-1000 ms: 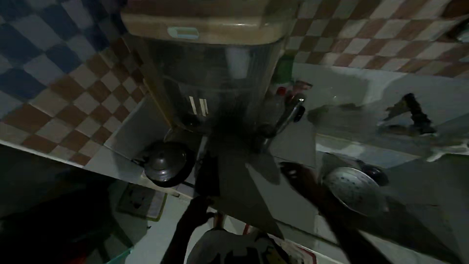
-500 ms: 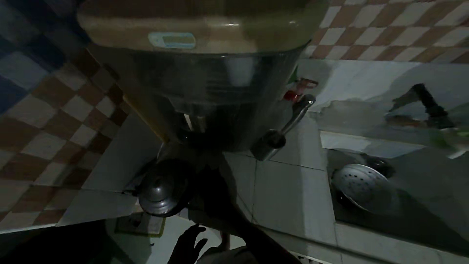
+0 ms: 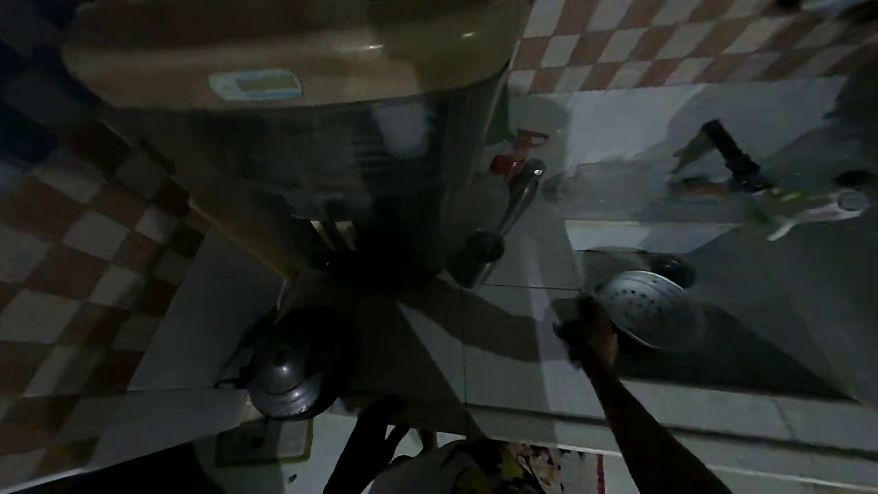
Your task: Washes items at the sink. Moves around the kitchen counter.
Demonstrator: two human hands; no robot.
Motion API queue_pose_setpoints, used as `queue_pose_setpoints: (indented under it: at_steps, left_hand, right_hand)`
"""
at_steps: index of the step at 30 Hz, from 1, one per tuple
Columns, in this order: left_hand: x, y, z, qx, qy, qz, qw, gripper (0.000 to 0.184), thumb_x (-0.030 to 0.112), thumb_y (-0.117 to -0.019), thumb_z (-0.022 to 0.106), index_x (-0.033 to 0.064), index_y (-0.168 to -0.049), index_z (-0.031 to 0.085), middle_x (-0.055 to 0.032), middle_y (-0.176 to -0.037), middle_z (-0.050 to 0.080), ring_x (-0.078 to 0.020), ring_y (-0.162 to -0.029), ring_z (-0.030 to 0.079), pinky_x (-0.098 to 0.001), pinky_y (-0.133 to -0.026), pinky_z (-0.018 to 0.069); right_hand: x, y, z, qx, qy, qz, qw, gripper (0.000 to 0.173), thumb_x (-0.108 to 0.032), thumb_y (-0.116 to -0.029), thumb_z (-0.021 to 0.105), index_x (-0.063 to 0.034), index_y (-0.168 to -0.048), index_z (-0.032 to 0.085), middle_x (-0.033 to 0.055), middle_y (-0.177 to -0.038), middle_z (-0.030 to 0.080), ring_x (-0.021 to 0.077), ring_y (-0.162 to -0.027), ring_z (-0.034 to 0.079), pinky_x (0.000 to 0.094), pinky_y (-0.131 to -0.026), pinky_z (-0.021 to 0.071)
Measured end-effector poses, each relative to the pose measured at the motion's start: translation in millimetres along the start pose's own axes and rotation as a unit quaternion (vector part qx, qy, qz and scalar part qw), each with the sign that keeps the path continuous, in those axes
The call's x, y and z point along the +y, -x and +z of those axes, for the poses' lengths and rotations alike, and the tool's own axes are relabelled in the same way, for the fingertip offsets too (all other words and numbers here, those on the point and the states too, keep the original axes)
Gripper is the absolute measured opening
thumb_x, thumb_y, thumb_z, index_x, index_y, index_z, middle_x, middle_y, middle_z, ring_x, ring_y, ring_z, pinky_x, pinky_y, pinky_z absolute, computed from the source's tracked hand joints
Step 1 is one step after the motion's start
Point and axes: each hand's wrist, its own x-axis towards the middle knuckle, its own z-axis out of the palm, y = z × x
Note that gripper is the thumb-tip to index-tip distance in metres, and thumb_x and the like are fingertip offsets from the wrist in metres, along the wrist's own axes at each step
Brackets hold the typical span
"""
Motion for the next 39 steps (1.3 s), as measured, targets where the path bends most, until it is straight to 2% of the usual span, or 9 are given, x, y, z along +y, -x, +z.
queue_pose_setpoints:
  at_steps: [3,7,10,13,19,25,30,33,39]
  left_hand:
    - [41,-32,-27,0.001,0.002,0.048,0.999,0.046,0.037,-0.1035,0.056,0.0159,-0.144,0.058,-0.0072,-0.154,0.051,-0.0192,-0.144,0.044,-0.0394,-0.121,0.0349]
    - [123,-92,-67,0.053,-0.014,0.08,0.995,0.051,0.042,-0.1036,0.056,0.0214,-0.15,0.051,-0.0052,-0.16,0.041,-0.0206,-0.146,0.042,-0.0415,-0.119,0.0372]
    - [172,-149,-77,0.132,0.019,0.148,0.98,0.063,0.041,-0.0994,0.065,0.02,-0.155,0.043,-0.0065,-0.163,0.037,-0.0236,-0.145,0.043,-0.046,-0.116,0.0423]
    - [210,-217,-71,0.171,-0.004,0.166,0.971,0.087,0.039,-0.0903,0.077,0.0069,-0.158,0.033,-0.0202,-0.158,0.04,-0.0325,-0.143,0.044,-0.0481,-0.116,0.041]
    - [235,-288,-43,0.167,-0.116,0.08,0.976,0.109,0.045,-0.0729,0.091,0.0096,-0.158,0.032,-0.0253,-0.153,0.043,-0.0436,-0.139,0.045,-0.0575,-0.109,0.0443]
    - [234,-297,-39,0.16,-0.183,0.081,0.967,0.096,0.037,-0.0756,0.088,0.0153,-0.155,0.038,-0.0206,-0.14,0.056,-0.0406,-0.125,0.057,-0.0572,-0.1,0.0504]
    - [278,-236,-86,0.214,-0.099,0.141,0.962,0.096,0.044,-0.0744,0.089,0.0197,-0.153,0.039,-0.0105,-0.146,0.054,-0.0264,-0.125,0.059,-0.0483,-0.099,0.0543]
    - [292,-190,-114,0.235,-0.058,0.177,0.954,0.104,0.042,-0.0776,0.089,0.0249,-0.16,0.027,-0.0078,-0.155,0.045,-0.026,-0.129,0.057,-0.0494,-0.098,0.0544]
    - [275,-167,-118,0.307,-0.098,0.163,0.932,0.105,0.055,-0.0682,0.089,0.0303,-0.155,0.036,0.0004,-0.148,0.053,-0.0142,-0.125,0.06,-0.0434,-0.097,0.0569]
  right_hand:
    - [-14,20,-29,0.009,-0.094,0.014,0.995,0.054,-0.014,-0.0975,0.066,-0.0039,-0.148,0.05,0.0306,-0.139,0.057,0.052,-0.125,0.056,0.0704,-0.103,0.0438]
    - [-82,107,-23,-0.097,-0.189,-0.154,0.965,0.043,-0.01,-0.1068,0.047,-0.0057,-0.149,0.051,0.0179,-0.145,0.059,0.0326,-0.129,0.061,0.0512,-0.108,0.0496]
    - [-144,184,19,-0.291,-0.218,-0.278,0.889,0.045,-0.021,-0.1083,0.045,-0.0073,-0.151,0.05,0.015,-0.15,0.054,0.0262,-0.137,0.053,0.0429,-0.116,0.0435]
    - [-182,230,59,-0.353,-0.155,-0.44,0.811,0.046,-0.031,-0.1055,0.052,-0.0066,-0.144,0.057,0.0204,-0.148,0.054,0.0348,-0.138,0.052,0.0511,-0.115,0.0423]
    - [-207,212,73,-0.492,-0.232,-0.231,0.807,0.06,-0.04,-0.0999,0.061,0.0017,-0.142,0.052,0.0212,-0.134,0.063,0.0302,-0.123,0.062,0.0456,-0.108,0.0484]
    - [-214,203,58,-0.409,-0.185,-0.255,0.856,0.061,-0.035,-0.0962,0.068,0.0006,-0.144,0.054,0.0227,-0.143,0.057,0.0345,-0.134,0.054,0.05,-0.115,0.0398]
    - [-225,116,63,-0.247,-0.226,-0.249,0.909,0.054,-0.039,-0.099,0.062,-0.006,-0.142,0.057,0.0176,-0.144,0.058,0.0313,-0.134,0.055,0.0484,-0.114,0.0438]
    - [-195,60,76,-0.155,-0.121,-0.323,0.926,0.054,-0.038,-0.1029,0.056,-0.017,-0.152,0.051,0.0103,-0.161,0.042,0.0307,-0.151,0.034,0.0534,-0.124,0.0274]
    - [-147,-29,81,-0.025,-0.044,-0.309,0.95,0.058,-0.037,-0.1054,0.049,-0.0176,-0.159,0.039,0.0072,-0.168,0.031,0.0285,-0.157,0.021,0.0549,-0.127,0.0155]
